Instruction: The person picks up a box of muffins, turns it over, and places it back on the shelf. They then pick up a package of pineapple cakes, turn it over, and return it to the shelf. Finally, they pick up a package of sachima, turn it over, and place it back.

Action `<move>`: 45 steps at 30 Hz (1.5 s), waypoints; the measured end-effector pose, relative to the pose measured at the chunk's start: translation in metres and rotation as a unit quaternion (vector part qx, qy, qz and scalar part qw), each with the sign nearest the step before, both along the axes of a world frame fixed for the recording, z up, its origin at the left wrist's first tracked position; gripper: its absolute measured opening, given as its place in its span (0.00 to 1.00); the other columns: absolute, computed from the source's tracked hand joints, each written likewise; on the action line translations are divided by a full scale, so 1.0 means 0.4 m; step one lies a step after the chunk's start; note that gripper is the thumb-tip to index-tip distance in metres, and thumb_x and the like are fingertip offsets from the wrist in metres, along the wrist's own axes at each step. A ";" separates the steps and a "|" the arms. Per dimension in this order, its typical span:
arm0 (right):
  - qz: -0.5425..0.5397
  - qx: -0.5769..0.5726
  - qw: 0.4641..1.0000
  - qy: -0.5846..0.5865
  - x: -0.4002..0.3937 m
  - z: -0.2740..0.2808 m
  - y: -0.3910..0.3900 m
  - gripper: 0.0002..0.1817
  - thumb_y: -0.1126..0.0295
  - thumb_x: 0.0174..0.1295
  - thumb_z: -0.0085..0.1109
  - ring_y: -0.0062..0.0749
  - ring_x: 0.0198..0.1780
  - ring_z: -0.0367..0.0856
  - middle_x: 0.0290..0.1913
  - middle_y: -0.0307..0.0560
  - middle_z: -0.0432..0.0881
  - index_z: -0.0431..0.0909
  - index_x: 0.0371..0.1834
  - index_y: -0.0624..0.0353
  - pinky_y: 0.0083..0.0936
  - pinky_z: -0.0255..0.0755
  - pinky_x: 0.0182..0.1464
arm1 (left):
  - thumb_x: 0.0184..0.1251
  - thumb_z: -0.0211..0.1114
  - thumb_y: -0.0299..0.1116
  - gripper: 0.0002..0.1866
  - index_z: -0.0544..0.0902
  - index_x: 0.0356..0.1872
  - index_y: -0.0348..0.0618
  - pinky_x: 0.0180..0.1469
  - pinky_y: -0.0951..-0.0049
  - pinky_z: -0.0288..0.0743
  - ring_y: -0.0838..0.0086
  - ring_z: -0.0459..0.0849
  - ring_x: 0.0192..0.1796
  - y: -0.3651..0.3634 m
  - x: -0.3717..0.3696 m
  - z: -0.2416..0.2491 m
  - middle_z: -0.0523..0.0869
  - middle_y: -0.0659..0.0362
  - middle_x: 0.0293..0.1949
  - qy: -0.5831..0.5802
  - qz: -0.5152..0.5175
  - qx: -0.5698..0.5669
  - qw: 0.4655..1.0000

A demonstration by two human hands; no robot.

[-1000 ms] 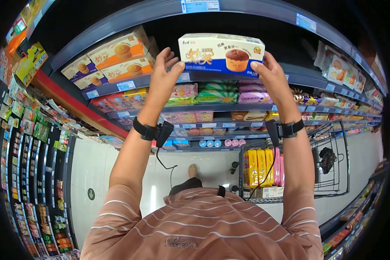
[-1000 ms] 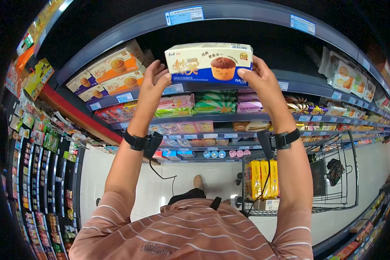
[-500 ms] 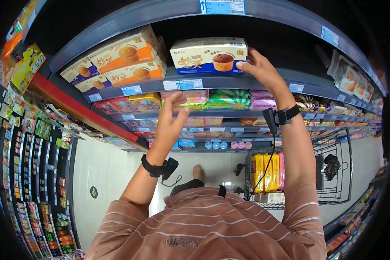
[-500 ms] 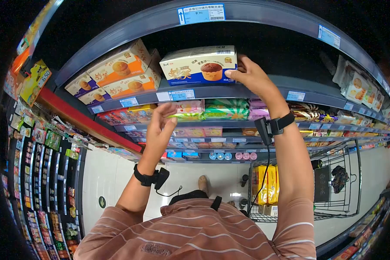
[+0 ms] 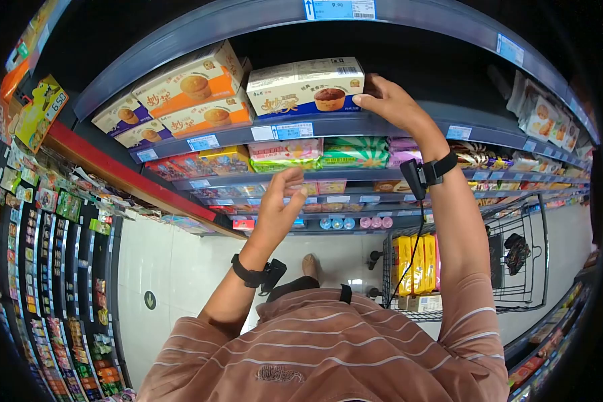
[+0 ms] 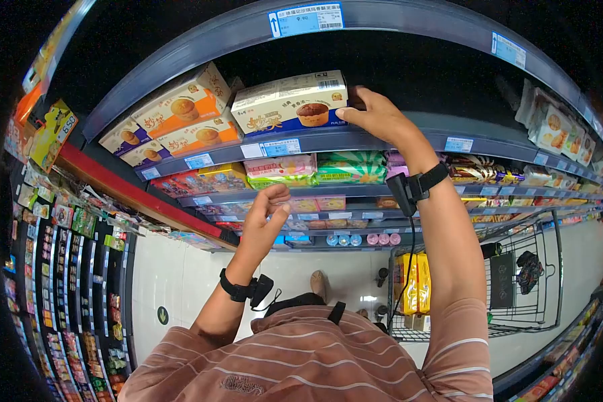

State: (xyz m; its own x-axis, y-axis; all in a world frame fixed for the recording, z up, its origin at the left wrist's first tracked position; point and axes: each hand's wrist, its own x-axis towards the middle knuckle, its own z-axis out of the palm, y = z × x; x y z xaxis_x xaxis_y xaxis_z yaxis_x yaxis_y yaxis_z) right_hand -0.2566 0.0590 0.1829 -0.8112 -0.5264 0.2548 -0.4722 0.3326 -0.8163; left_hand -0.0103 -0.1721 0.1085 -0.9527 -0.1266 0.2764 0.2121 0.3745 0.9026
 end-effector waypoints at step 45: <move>-0.604 0.251 0.590 -0.474 0.905 -1.157 0.854 0.50 0.48 0.62 0.61 0.67 0.55 0.84 0.54 0.74 0.82 0.47 0.76 0.73 0.47 0.76 0.58 | 0.77 0.61 0.40 0.23 0.76 0.63 0.34 0.57 0.71 0.74 0.71 0.83 0.53 0.380 0.017 -0.199 0.86 0.53 0.51 -0.373 -0.220 -0.062 0.899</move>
State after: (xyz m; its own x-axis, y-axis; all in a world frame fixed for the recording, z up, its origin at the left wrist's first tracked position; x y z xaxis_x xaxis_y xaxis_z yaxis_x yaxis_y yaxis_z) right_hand 0.1052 0.4008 -0.2799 -0.3245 0.7647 -0.5566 0.9458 0.2714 -0.1785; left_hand -0.0036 -0.0202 0.0290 -0.8292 0.2949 -0.4748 -0.2831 0.5108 0.8117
